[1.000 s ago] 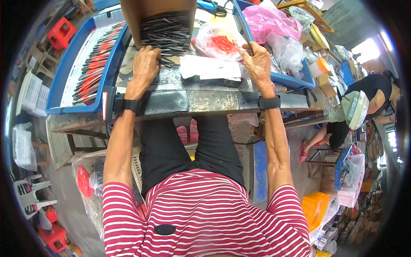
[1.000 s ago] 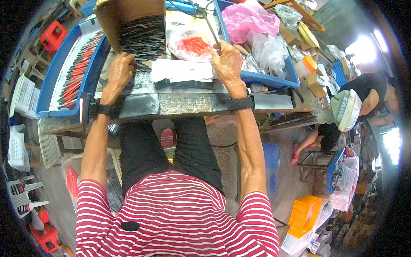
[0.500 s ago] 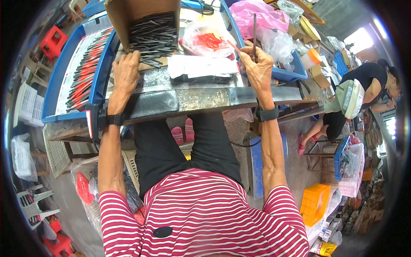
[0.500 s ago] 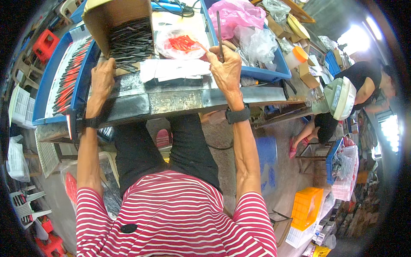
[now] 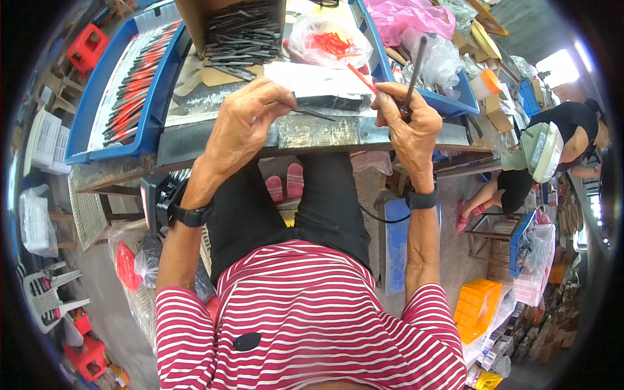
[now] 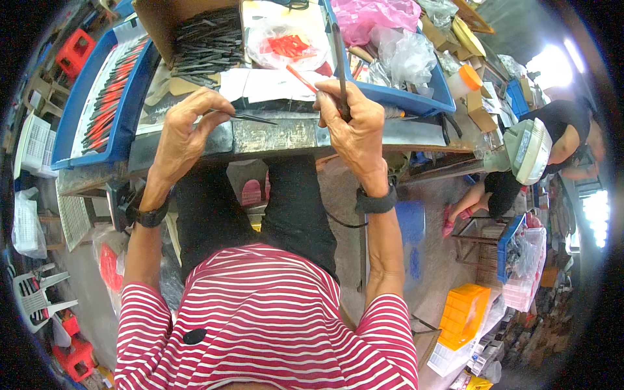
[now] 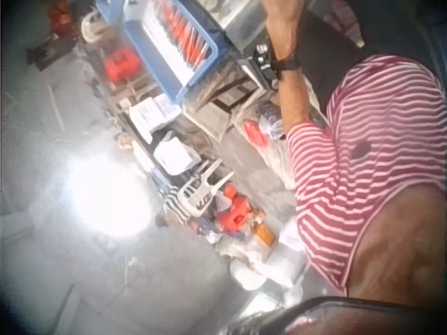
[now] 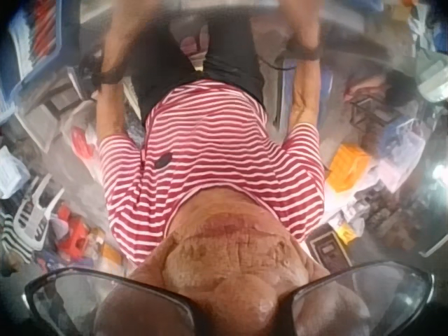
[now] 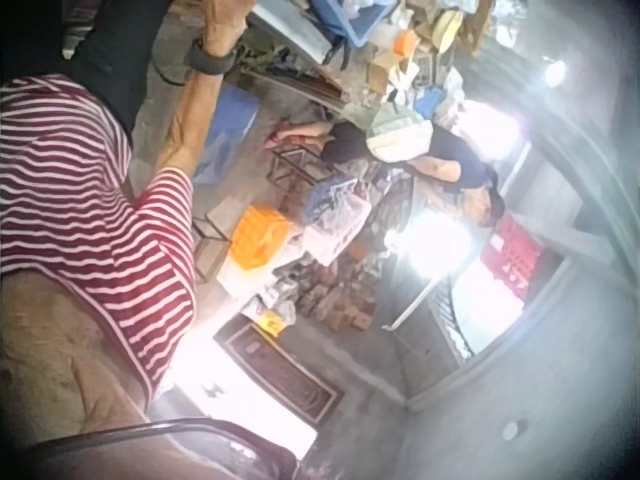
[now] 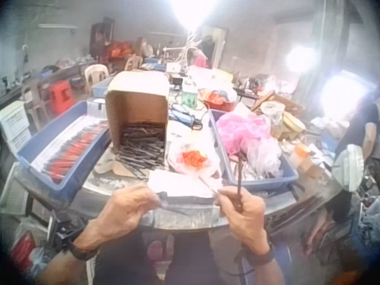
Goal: The person repeatedly picks a red plastic sleeve and a black stick, slides the sleeve onto the stick, and places the assembled unit into a blue tray. The process is repeated multiple times in a consistent sequence.
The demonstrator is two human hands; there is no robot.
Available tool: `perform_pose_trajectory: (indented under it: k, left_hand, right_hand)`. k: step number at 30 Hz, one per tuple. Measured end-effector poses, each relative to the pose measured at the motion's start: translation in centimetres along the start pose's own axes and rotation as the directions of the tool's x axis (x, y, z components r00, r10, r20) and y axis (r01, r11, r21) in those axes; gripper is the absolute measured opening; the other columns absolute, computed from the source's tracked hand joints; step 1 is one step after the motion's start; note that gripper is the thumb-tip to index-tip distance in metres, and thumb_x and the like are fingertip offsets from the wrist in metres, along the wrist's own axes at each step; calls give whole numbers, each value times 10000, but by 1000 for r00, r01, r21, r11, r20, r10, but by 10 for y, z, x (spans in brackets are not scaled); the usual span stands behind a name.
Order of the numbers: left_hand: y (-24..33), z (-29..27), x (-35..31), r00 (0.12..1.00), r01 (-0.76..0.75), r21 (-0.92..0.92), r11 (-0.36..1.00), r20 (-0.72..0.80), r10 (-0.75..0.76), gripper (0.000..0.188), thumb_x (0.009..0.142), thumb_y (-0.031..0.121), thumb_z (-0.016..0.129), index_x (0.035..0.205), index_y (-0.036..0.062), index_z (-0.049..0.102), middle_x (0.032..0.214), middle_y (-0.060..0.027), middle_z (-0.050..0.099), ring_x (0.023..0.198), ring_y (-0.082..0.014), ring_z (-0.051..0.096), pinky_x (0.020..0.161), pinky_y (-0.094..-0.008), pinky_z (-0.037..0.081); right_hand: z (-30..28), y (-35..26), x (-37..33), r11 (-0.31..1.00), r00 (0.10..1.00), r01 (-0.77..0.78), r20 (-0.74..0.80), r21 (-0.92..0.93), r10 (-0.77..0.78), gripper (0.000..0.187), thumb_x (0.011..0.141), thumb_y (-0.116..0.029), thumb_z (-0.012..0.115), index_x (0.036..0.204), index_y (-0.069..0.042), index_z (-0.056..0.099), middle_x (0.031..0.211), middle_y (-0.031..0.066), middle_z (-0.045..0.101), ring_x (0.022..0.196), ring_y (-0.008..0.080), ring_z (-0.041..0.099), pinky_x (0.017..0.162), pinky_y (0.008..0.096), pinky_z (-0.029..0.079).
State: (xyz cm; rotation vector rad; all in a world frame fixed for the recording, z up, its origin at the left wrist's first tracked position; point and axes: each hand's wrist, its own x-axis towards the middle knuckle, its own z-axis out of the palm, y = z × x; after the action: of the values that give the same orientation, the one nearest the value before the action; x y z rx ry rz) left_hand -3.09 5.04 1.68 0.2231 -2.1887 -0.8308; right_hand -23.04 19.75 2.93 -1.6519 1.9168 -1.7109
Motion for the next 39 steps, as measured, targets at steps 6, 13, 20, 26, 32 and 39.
perform_pose_trajectory:
  k: [6, 13, 20, 26, 32, 39]
  left_hand:
    - [7, 12, -1, 988, 147, -252, 956, 84, -129, 177, 768, -33, 654, 940, -2, 627, 840, -74, 650, 832, -157, 627, 746, -279, 488]
    - [11, 14, -3, 982, 133, -379, 916, 178, -69, 402, 757, -61, 681, 1127, 4, 538, 1045, -53, 577, 975, -139, 574, 867, -259, 481]
    - [14, 19, -4, 987, 140, -428, 893, 127, -94, 310, 767, -32, 669, 1047, 29, 551, 869, -65, 641, 863, -155, 648, 774, -279, 509]
    - [12, 18, -5, 987, 142, -419, 897, 134, -93, 305, 764, -29, 669, 1041, 23, 553, 866, -68, 645, 868, -160, 650, 781, -284, 512]
    - [10, 20, -5, 989, 116, -419, 901, 131, -66, 291, 768, -41, 652, 1037, 12, 555, 900, -69, 639, 870, -158, 645, 781, -283, 513]
    - [6, 22, -5, 974, 199, -455, 868, 190, -123, 269, 786, -57, 650, 1040, -5, 576, 960, -49, 577, 915, -121, 584, 814, -238, 486]
  right_hand:
    - [-8, -22, -13, 868, 899, 436, 150, -236, -411, 197, 775, 90, 625, 960, 27, 654, 789, 123, 669, 660, 166, 647, 594, 265, 501]
    - [-2, -28, -21, 647, 743, 669, 309, -366, -593, 383, 613, 22, 692, 991, -32, 665, 804, 124, 663, 667, 249, 644, 586, 326, 516]
    - [3, -29, -29, 655, 759, 651, 352, -383, -549, 359, 644, -32, 693, 1001, -40, 659, 833, 116, 664, 709, 248, 650, 581, 331, 505]
    - [4, -32, -30, 683, 773, 632, 363, -365, -521, 365, 640, -18, 688, 1002, -38, 647, 812, 112, 660, 702, 247, 647, 583, 336, 504]
    - [3, -34, -28, 795, 817, 541, 396, -273, -419, 363, 638, 38, 665, 993, -34, 645, 796, 116, 654, 679, 257, 634, 589, 339, 499]
    - [3, -25, -24, 892, 865, 401, 407, -211, -292, 306, 686, 39, 652, 979, -49, 659, 800, 120, 655, 680, 269, 628, 607, 340, 496]
